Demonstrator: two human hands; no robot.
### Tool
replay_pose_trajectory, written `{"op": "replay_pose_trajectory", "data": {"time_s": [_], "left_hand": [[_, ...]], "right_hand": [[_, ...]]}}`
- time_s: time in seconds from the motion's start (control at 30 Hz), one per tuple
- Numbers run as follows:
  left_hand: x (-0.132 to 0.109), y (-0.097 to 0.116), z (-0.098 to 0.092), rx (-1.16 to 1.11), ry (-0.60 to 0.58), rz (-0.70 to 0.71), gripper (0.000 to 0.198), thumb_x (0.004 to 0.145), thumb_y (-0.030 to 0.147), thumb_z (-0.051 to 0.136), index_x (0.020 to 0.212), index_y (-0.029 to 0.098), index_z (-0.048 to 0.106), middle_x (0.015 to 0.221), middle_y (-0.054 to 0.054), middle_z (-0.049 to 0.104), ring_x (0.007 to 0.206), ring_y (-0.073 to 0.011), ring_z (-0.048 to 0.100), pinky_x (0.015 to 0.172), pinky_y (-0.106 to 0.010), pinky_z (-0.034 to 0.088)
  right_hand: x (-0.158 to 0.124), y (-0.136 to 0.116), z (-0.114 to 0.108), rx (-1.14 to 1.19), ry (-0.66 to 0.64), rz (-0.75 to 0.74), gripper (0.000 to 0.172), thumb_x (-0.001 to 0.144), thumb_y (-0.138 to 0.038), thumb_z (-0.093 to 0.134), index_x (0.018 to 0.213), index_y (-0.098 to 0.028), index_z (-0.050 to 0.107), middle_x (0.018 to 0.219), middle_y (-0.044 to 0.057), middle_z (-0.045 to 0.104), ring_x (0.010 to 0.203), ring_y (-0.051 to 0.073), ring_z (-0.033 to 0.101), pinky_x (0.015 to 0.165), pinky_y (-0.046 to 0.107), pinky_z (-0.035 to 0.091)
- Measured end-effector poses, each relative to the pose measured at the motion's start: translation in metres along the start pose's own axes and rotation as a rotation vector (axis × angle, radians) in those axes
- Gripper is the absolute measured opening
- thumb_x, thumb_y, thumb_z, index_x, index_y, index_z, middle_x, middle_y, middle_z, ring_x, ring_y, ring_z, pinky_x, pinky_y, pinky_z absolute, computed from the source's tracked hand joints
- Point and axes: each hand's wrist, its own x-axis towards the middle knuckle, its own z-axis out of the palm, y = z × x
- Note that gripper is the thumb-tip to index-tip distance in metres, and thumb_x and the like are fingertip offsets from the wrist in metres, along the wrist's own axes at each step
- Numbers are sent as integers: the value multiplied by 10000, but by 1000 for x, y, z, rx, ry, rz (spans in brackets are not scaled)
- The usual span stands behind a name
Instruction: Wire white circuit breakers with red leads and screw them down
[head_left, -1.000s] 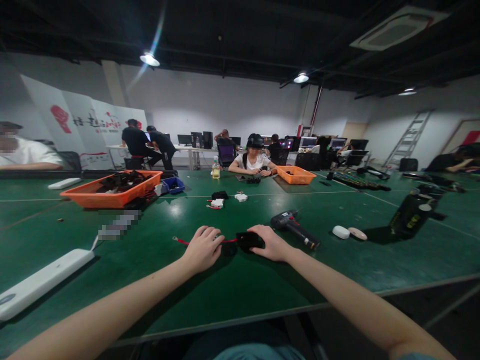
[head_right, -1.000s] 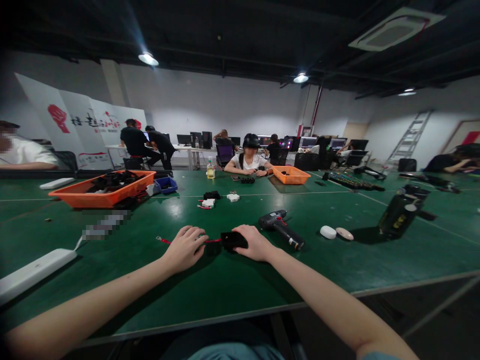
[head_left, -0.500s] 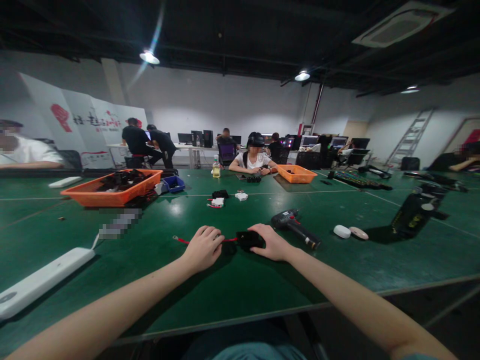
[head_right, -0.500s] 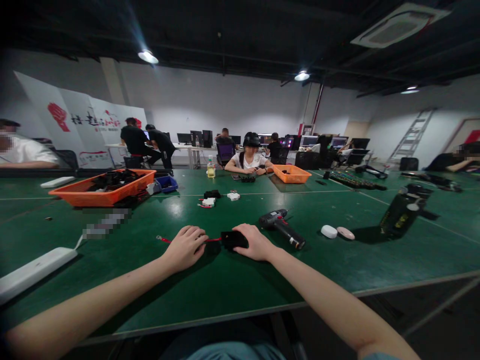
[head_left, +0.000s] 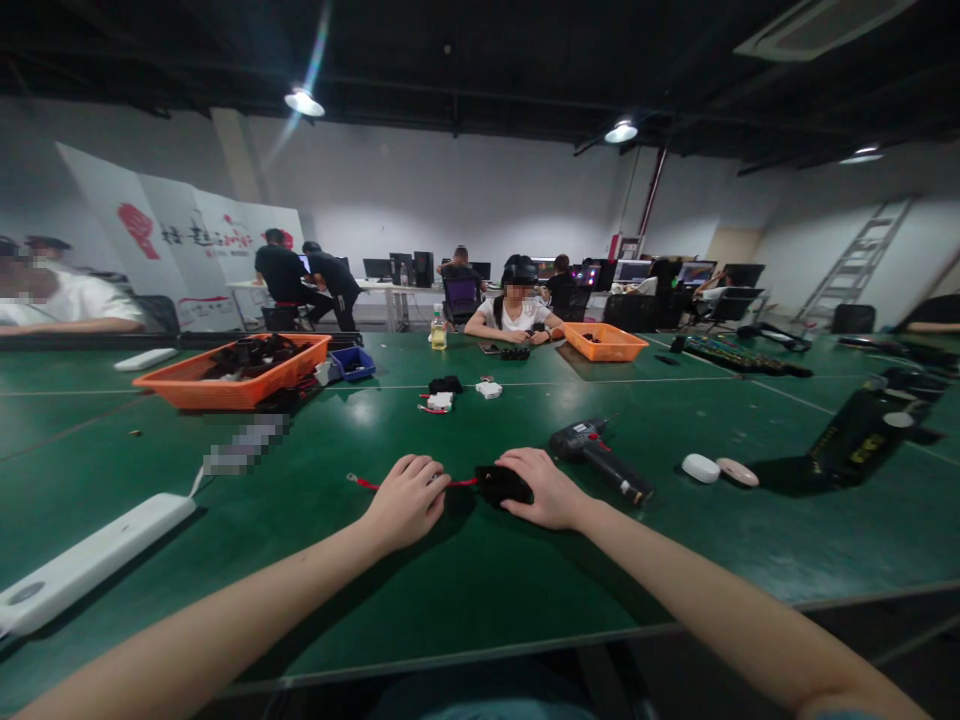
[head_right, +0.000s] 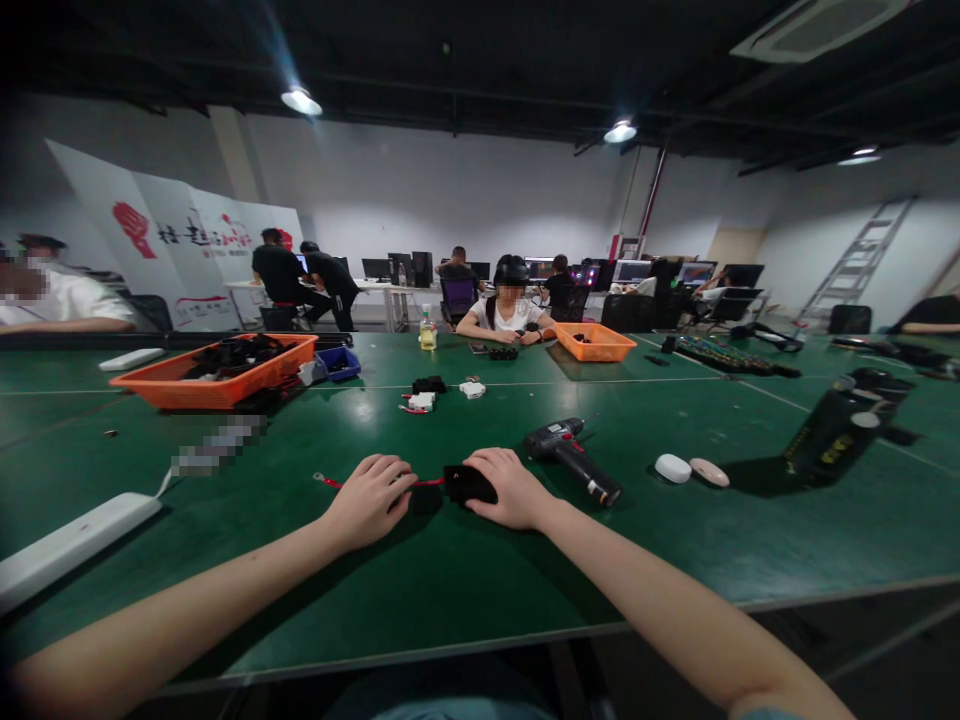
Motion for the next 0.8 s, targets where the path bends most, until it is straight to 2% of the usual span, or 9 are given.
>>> {"op": "replay_pose_trajectory", "data": {"time_s": [0.13,0.27,0.5,0.63,0.8], "left_hand": [[1,-2,3,-2,-4,-4,233,931,239,506,1094,212,670,1104,-67,666,1103,-235,566,1002,-433,411],[1,-1,6,37,9,8,244,926,249,518,1122,222,661,1144,-57,668,1151,-244,557,1063,-465,366],[-6,8,9,63,36,242,295,921,294,556,1201,225,621,1227,-58,652,1238,-244,511,1121,-462,283],[-6,10,5,11,6,290,299,941,314,535,1218,228,606,1230,-50,648,1253,-227,499,1144,-451,252],[-2,7,3,-49,-62,282,308,930,325,547,1222,239,599,1231,-45,642,1244,-216,506,1145,-436,254]], "right_hand": [[0,2,-3,45,2,28,574,833,-401,703,1333,-195,509,1319,151,557,1254,310,492,1079,519,364],[-2,11,-5,160,-7,94,506,923,-432,589,1360,-201,487,1359,152,524,1300,298,454,1090,504,368],[-2,38,3,429,16,176,454,1034,-471,324,1374,-218,489,1348,130,521,1283,262,482,1097,463,392],[1,44,4,533,38,240,467,1035,-491,304,1369,-231,501,1283,116,551,1210,257,533,1059,444,430],[1,49,3,571,38,279,478,1023,-515,334,1381,-236,483,1306,120,533,1191,267,547,1041,450,445]]}}
